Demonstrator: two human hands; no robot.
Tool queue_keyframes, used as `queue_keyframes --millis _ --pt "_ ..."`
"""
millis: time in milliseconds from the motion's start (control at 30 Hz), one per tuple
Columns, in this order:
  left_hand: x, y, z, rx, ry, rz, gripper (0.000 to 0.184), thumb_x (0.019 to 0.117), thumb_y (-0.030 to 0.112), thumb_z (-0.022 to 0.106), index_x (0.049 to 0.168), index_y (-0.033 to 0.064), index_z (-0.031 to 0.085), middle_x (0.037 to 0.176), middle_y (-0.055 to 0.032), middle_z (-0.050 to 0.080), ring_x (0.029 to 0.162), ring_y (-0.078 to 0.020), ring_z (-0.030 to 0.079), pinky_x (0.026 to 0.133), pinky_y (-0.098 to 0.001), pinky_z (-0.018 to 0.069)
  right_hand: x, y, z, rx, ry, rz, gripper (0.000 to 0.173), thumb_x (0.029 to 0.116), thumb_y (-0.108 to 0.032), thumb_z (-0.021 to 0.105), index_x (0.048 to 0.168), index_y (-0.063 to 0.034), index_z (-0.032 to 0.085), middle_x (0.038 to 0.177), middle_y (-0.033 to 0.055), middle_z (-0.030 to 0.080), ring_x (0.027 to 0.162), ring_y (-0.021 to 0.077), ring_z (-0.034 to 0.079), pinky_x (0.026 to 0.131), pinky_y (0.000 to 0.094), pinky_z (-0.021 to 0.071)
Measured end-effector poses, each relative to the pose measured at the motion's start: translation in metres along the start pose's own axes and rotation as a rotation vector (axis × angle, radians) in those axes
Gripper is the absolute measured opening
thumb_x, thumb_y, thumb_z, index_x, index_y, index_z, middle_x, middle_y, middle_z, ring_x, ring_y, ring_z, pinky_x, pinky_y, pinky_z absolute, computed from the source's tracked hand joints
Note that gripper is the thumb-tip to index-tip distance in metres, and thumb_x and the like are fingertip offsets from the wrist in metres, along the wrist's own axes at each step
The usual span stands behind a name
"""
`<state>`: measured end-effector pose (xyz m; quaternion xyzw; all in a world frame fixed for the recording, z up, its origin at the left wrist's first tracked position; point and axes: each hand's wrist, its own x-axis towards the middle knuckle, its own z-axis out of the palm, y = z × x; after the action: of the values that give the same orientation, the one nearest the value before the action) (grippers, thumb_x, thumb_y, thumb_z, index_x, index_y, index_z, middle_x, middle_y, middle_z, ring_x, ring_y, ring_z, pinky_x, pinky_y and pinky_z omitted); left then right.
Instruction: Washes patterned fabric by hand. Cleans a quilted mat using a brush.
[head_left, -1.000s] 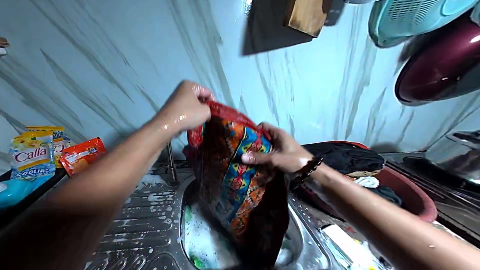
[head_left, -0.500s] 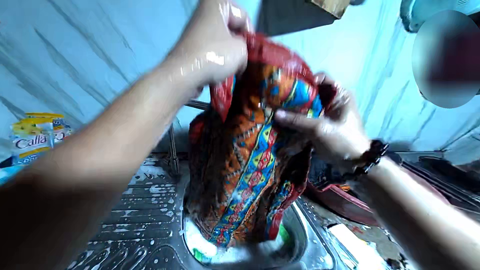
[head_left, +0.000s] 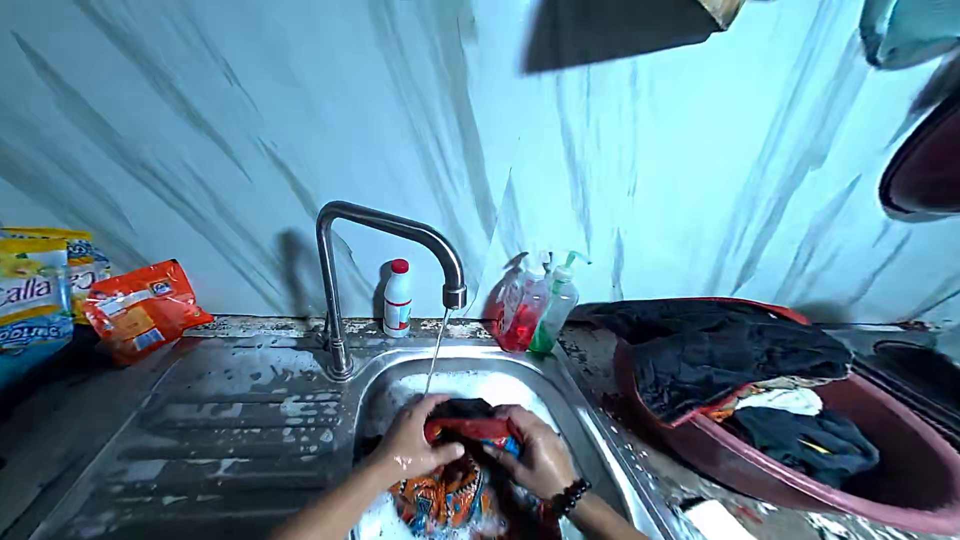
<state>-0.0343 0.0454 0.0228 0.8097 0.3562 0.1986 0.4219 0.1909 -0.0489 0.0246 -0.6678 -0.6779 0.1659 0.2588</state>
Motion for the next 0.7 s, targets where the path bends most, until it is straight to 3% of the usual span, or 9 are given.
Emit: queue_keyframes --millis 67,133,300,333,400,433,467,567,700 --pt "0.011 -0.024 0.020 0.068 -0.092 -0.076 0.085 0.0843 0.029 0.082 0.157 0.0131 0.041 0.165 -0.0261 0.024 0.154 -0.0425 0.022 0.124 -0.0566 0.0218 0.003 0.006 0.009 -0.148 -0.177 0.046 0.067 0.0834 -0.049 0.078 0.132 -0.0051 0.066 0.138 0.0182 0.063 0.128 0.0413 0.058 0.104 0.0642 0.0444" --pt "0.024 -0.039 0.038 0.165 -0.196 -0.168 0.085 0.0899 0.025 0.076 0.162 0.0253 0.031 0.170 -0.0239 0.006 0.155 -0.0482 0.011 0.122 -0.0652 0.0197 0.007 0.010 0.018 -0.233 -0.247 0.078 0.078 0.0777 -0.062 0.078 0.133 -0.0083 0.067 0.142 0.0165 0.061 0.132 0.0418 0.055 0.103 0.0647 0.0437" --pt "0.051 -0.044 0.058 0.327 -0.410 -0.270 0.082 0.1045 0.028 0.054 0.166 0.0286 0.001 0.171 -0.0221 -0.006 0.140 -0.0489 0.044 0.104 -0.0629 0.0466 0.034 0.021 0.030 -0.390 -0.298 0.109 0.089 0.0860 -0.082 0.046 0.135 -0.0100 0.064 0.146 0.0178 0.057 0.134 0.0425 0.052 0.102 0.0622 0.0446" --pt "0.056 -0.046 0.059 0.329 -0.401 -0.256 0.077 0.1062 0.032 0.051 0.167 0.0270 0.003 0.172 -0.0195 -0.001 0.145 -0.0461 0.040 0.108 -0.0622 0.0439 0.042 0.023 0.033 -0.413 -0.311 0.131 0.086 0.0895 -0.079 0.043 0.137 -0.0102 0.062 0.147 0.0182 0.055 0.136 0.0423 0.051 0.104 0.0623 0.0434" --pt "0.063 -0.046 0.060 0.253 -0.399 -0.223 0.063 0.1076 0.024 0.048 0.164 0.0127 0.023 0.172 -0.0121 0.012 0.157 -0.0362 0.017 0.126 -0.0540 0.0168 0.059 0.026 0.038 -0.456 -0.356 0.193 0.080 0.0959 -0.074 0.039 0.143 -0.0111 0.057 0.152 0.0197 0.050 0.140 0.0426 0.047 0.107 0.0632 0.0401" --pt "0.065 -0.041 0.058 0.219 -0.379 -0.232 0.057 0.1075 0.019 0.049 0.159 0.0021 0.032 0.168 -0.0174 0.027 0.156 -0.0355 0.022 0.127 -0.0499 0.0150 0.069 0.028 0.037 -0.467 -0.405 0.230 0.078 0.0990 -0.071 0.036 0.147 -0.0116 0.053 0.153 0.0212 0.048 0.140 0.0439 0.046 0.108 0.0641 0.0383" --pt "0.066 -0.034 0.055 0.221 -0.352 -0.287 0.051 0.1080 0.021 0.050 0.151 -0.0052 0.043 0.158 -0.0234 0.042 0.150 -0.0361 0.035 0.124 -0.0479 0.0237 0.079 0.030 0.036 -0.468 -0.451 0.267 0.075 0.1017 -0.068 0.033 0.150 -0.0124 0.051 0.152 0.0229 0.048 0.138 0.0451 0.048 0.109 0.0652 0.0378" --pt "0.065 -0.029 0.050 0.232 -0.296 -0.448 0.052 0.1062 0.024 0.054 0.145 -0.0103 0.046 0.147 -0.0303 0.050 0.141 -0.0396 0.047 0.118 -0.0501 0.0351 0.102 0.036 0.039 -0.368 -0.586 0.404 0.072 0.1080 -0.059 0.024 0.148 -0.0062 0.051 0.143 0.0268 0.057 0.134 0.0443 0.054 0.109 0.0635 0.0414" --pt "0.054 -0.058 0.062 0.013 0.266 -0.211 0.055 0.0846 0.008 0.077 0.135 -0.0074 0.062 0.128 -0.0291 0.066 0.124 -0.0429 0.062 0.112 -0.0544 0.0434 0.098 0.039 0.036 -0.139 -0.670 0.488 0.048 0.1126 -0.021 0.036 0.141 0.0169 0.047 0.146 0.0363 0.048 0.141 0.0456 0.045 0.119 0.0537 0.0305"
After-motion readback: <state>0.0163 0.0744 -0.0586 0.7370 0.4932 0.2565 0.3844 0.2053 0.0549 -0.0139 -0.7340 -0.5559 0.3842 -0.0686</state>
